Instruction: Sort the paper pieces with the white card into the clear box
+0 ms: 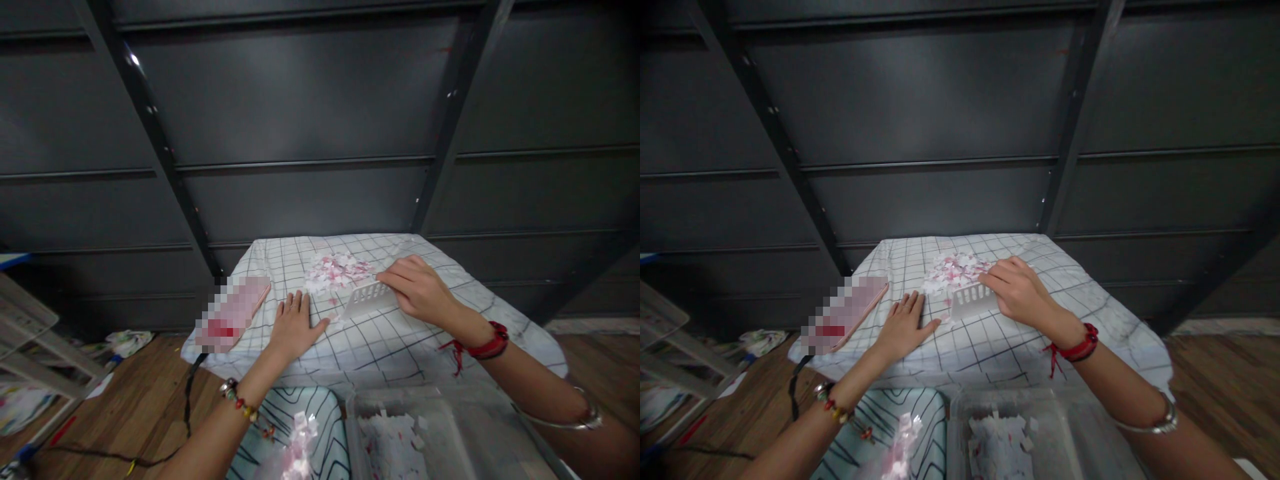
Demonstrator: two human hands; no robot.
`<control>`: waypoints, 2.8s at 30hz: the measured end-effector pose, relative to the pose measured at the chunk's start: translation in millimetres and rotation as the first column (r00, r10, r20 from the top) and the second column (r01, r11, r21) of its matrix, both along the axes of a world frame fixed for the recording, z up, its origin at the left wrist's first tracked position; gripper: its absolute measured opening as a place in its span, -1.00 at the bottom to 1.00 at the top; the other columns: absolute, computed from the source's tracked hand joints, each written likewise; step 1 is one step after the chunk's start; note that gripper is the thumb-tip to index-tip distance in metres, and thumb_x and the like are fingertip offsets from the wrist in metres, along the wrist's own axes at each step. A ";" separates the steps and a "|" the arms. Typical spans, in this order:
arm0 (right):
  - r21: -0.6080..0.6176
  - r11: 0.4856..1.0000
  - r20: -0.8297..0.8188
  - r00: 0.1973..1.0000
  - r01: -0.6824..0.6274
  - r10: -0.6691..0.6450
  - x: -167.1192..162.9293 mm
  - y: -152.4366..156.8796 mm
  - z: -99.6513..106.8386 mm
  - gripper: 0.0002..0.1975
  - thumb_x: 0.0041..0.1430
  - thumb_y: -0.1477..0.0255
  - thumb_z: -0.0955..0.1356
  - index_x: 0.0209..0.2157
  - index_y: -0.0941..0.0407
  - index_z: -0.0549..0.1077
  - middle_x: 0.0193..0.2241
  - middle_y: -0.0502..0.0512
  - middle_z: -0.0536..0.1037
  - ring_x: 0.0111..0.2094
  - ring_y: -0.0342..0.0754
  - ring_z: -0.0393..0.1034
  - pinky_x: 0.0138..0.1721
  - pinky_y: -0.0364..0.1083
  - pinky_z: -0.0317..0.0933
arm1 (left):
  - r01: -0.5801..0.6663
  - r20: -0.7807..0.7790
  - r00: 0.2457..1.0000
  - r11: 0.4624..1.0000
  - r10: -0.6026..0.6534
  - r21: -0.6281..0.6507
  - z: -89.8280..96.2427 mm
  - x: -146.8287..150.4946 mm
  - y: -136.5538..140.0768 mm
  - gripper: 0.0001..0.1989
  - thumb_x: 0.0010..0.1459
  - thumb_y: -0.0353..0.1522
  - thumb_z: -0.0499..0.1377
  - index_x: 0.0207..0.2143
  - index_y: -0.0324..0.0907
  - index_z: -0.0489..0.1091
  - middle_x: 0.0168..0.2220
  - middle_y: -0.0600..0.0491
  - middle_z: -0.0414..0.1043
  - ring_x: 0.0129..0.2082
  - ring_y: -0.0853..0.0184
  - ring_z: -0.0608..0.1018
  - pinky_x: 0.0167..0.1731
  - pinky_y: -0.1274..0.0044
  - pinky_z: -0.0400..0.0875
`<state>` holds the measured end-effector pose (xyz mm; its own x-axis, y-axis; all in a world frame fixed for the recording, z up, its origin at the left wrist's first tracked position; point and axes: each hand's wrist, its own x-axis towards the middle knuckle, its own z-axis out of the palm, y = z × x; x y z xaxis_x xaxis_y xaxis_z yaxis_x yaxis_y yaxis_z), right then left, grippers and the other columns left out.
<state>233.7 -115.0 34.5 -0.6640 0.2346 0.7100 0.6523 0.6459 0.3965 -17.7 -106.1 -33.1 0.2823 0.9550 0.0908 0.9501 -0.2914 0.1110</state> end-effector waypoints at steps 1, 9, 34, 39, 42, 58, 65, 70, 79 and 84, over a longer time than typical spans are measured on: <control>-0.012 1.000 0.000 1.000 -0.006 0.006 0.6 -2.6 0.2 -0.73 0.01 0.69 0.17 -0.31 0.17 0.41 -0.51 0.06 0.42 -0.41 -0.08 0.21 -0.35 -0.08 0.09 | 0.001 0.003 1.000 1.000 -0.001 -0.002 0.0 -0.3 -0.2 -0.21 0.18 0.04 -0.14 0.22 -0.42 0.00 0.26 -0.27 -0.09 0.25 -0.05 0.00 0.16 0.18 -0.07; 0.041 0.995 -0.030 0.996 0.088 -0.086 -2.0 -3.5 -1.9 -0.70 -0.02 0.71 0.17 -0.29 0.21 0.41 -0.51 0.08 0.42 -0.41 -0.06 0.19 -0.35 -0.07 0.07 | 0.008 0.018 1.000 1.000 -0.008 -0.009 -0.9 -1.9 0.3 -0.23 0.18 0.03 -0.13 0.22 -0.40 0.01 0.26 -0.28 -0.10 0.25 -0.06 -0.02 0.16 0.16 -0.07; -0.103 0.989 -0.057 0.992 0.105 -0.112 -49.1 -70.5 -3.8 -0.73 0.01 0.69 0.15 -0.41 0.19 0.41 -0.59 0.04 0.38 -0.51 -0.09 0.07 -0.45 -0.10 -0.02 | 0.135 -0.034 0.989 0.964 -0.147 -0.231 16.8 -67.5 -34.2 -0.17 0.16 0.09 -0.15 0.27 -0.31 -0.13 0.30 -0.12 -0.26 0.28 0.05 -0.15 0.20 0.25 -0.16; -0.046 0.982 -0.058 0.981 0.181 -0.183 -50.0 -70.0 2.3 -0.77 0.03 0.67 0.17 -0.40 0.20 0.42 -0.61 0.06 0.36 -0.50 -0.07 0.10 -0.45 -0.09 0.01 | 0.148 -0.050 0.986 0.966 -0.162 -0.212 10.3 -73.5 -31.7 -0.18 0.15 0.11 -0.18 0.28 -0.25 -0.15 0.30 -0.12 -0.27 0.28 0.04 -0.14 0.19 0.22 -0.16; -0.044 0.969 -0.038 0.969 0.242 -0.244 -45.3 -70.2 -1.9 -0.78 0.01 0.67 0.18 -0.40 0.20 0.41 -0.61 0.07 0.36 -0.50 -0.06 0.12 -0.46 -0.08 0.03 | 0.145 -0.044 0.987 0.971 -0.157 -0.192 8.5 -73.2 -31.4 -0.20 0.16 0.10 -0.17 0.28 -0.23 -0.12 0.30 -0.12 -0.24 0.28 0.04 -0.13 0.19 0.23 -0.16; -0.102 0.988 -0.071 0.989 0.119 -0.127 -32.8 -80.5 -6.6 -0.80 0.06 0.66 0.18 -0.28 0.15 0.28 -0.57 0.03 0.35 -0.50 -0.08 0.13 -0.49 -0.08 0.07 | 0.074 -0.036 0.996 0.972 -0.084 -0.222 24.4 -56.2 -30.7 -0.25 0.17 0.06 -0.19 0.22 -0.29 0.03 0.26 -0.21 -0.04 0.22 -0.05 0.07 0.13 0.18 -0.02; -0.041 0.982 -0.061 0.980 0.185 -0.187 -27.1 -76.0 -4.8 -0.78 0.05 0.66 0.18 -0.28 0.17 0.34 -0.57 0.05 0.38 -0.50 -0.07 0.16 -0.47 -0.08 0.08 | 0.088 0.012 0.996 0.993 -0.087 -0.078 23.2 -38.7 -23.6 -0.42 0.25 -0.10 -0.17 0.17 -0.30 0.08 0.22 -0.24 0.03 0.23 -0.02 0.05 0.13 0.22 -0.01; 0.038 0.943 -0.072 0.942 0.332 -0.328 -19.9 -33.4 -5.1 -0.75 0.00 0.66 0.21 -0.29 0.19 0.42 -0.52 0.11 0.43 -0.42 -0.03 0.23 -0.42 -0.07 0.09 | 0.180 0.063 0.982 0.981 -0.175 -0.072 14.1 -28.9 -3.0 -0.36 0.25 -0.10 -0.14 0.23 -0.35 -0.04 0.29 -0.21 -0.17 0.28 0.06 -0.10 0.18 0.31 -0.08; -0.015 0.951 -0.077 0.947 0.310 -0.310 -16.8 -12.1 -16.8 -0.74 0.02 0.68 0.20 -0.33 0.20 0.46 -0.51 0.11 0.44 -0.42 -0.04 0.24 -0.40 -0.07 0.12 | 0.235 0.002 0.972 0.962 -0.237 -0.140 3.7 -26.4 1.5 -0.11 0.12 0.12 -0.13 0.26 -0.38 -0.11 0.29 -0.22 -0.27 0.28 0.03 -0.15 0.18 0.22 -0.15; -0.007 0.973 -0.102 0.967 0.233 -0.232 -18.4 -13.6 -5.4 -0.75 0.05 0.67 0.20 -0.28 0.22 0.44 -0.48 0.12 0.46 -0.40 -0.04 0.25 -0.39 -0.08 0.14 | 0.227 -0.010 0.973 0.962 -0.231 -0.153 5.5 -25.8 0.4 -0.09 0.11 0.12 -0.13 0.26 -0.39 -0.13 0.29 -0.23 -0.28 0.27 0.02 -0.16 0.18 0.22 -0.16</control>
